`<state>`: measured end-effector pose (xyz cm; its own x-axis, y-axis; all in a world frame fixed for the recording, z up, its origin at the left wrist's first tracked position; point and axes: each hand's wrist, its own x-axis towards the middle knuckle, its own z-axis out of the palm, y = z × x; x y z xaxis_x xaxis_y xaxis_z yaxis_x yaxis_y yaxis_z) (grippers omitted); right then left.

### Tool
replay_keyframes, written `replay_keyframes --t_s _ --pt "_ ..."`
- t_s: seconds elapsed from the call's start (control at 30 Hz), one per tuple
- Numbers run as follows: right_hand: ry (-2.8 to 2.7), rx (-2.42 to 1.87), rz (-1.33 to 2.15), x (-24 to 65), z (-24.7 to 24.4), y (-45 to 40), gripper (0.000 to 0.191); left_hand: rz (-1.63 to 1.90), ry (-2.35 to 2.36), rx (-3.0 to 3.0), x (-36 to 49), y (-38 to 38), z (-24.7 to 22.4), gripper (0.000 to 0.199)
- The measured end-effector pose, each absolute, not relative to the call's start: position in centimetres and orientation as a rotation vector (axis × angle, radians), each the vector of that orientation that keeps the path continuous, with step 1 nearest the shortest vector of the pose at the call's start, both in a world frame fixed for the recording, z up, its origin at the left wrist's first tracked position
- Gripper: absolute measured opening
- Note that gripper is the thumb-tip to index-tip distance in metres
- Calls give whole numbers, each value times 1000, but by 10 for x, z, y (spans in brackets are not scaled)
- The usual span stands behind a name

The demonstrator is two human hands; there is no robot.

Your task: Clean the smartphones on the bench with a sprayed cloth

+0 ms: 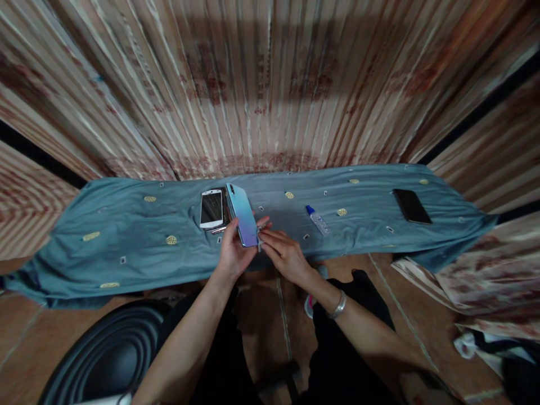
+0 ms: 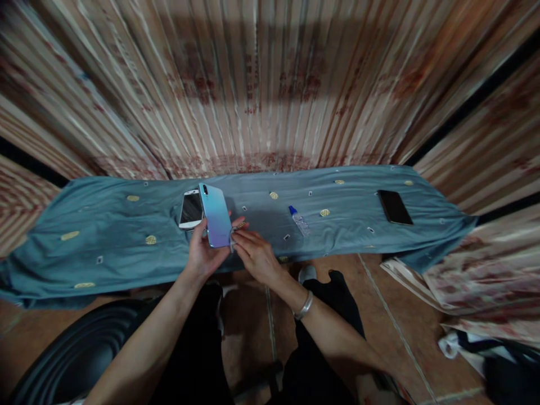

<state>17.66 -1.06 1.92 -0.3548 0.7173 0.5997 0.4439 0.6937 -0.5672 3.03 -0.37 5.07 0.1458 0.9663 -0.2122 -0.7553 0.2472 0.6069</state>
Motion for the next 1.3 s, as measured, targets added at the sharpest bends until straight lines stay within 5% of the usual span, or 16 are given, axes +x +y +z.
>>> replay_keyframes --t_s 0.43,0.73,1.0,1.3 --pt "-1645 -1032 804 178 17 2 28 1200 781 517 42 -16 50 35" --pt "-1571 -1073 788 182 17 13 25 1149 801 585 47 -22 41 43" --pt "-1342 -1095 933 195 17 34 28 1012 944 723 50 -24 33 72" --pt "-1215 -1033 951 215 27 48 31 907 878 801 50 -30 31 65"
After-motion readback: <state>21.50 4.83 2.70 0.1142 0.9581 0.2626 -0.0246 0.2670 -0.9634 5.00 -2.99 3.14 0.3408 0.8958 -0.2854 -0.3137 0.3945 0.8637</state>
